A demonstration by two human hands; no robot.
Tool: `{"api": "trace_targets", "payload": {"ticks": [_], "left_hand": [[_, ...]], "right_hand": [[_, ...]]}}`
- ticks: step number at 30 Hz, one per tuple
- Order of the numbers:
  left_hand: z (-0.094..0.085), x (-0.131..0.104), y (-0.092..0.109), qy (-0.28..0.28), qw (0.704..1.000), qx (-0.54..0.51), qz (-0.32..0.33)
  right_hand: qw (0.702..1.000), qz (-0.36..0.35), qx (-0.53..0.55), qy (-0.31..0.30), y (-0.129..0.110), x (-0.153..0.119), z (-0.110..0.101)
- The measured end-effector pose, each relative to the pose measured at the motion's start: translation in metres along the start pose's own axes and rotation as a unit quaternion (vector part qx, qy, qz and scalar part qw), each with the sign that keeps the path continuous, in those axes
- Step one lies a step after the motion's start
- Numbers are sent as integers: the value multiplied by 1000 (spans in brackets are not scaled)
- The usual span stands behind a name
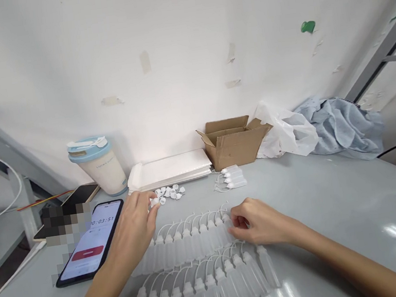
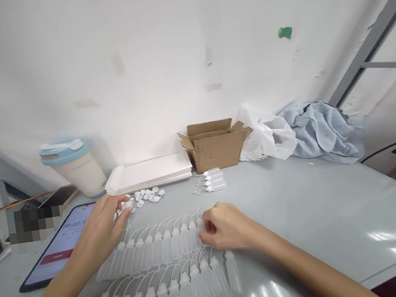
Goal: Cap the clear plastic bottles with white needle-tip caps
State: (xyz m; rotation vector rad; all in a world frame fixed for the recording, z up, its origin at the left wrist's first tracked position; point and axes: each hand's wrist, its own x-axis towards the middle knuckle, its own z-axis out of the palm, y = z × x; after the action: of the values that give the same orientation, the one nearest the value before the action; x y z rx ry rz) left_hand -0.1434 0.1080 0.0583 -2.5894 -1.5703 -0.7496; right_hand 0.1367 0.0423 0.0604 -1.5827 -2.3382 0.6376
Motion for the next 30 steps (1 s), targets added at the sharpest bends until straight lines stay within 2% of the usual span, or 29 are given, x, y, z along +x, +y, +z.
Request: {"api": "trace_targets", "payload": {"ticks": [6,12,15,19,23,27,30], "left_hand": [[-2,-1,13,26,999,-12,24],[-1,-2,17,59,996,-37,51],[-3,-3,22,41,996,-84,9],[-10,-6,34,-25,981,-173,-85],[-13,-6,43,-75,939,-298,-152],[-9,-7,49,-139,862,-440,-211],[-5,-9,54,-162,802,-521,-243]], "right_hand": [[999,41,7,-9,5,3,4],[998,53,18,-5,11,7,9],[998,56,28,0,13,9,10],[997,57,43,13,11,10,7],[996,34,66,57,7,8,3],[988,-35,91,116,3,4,6],[981,-75,117,139,-2,0,11]]}}
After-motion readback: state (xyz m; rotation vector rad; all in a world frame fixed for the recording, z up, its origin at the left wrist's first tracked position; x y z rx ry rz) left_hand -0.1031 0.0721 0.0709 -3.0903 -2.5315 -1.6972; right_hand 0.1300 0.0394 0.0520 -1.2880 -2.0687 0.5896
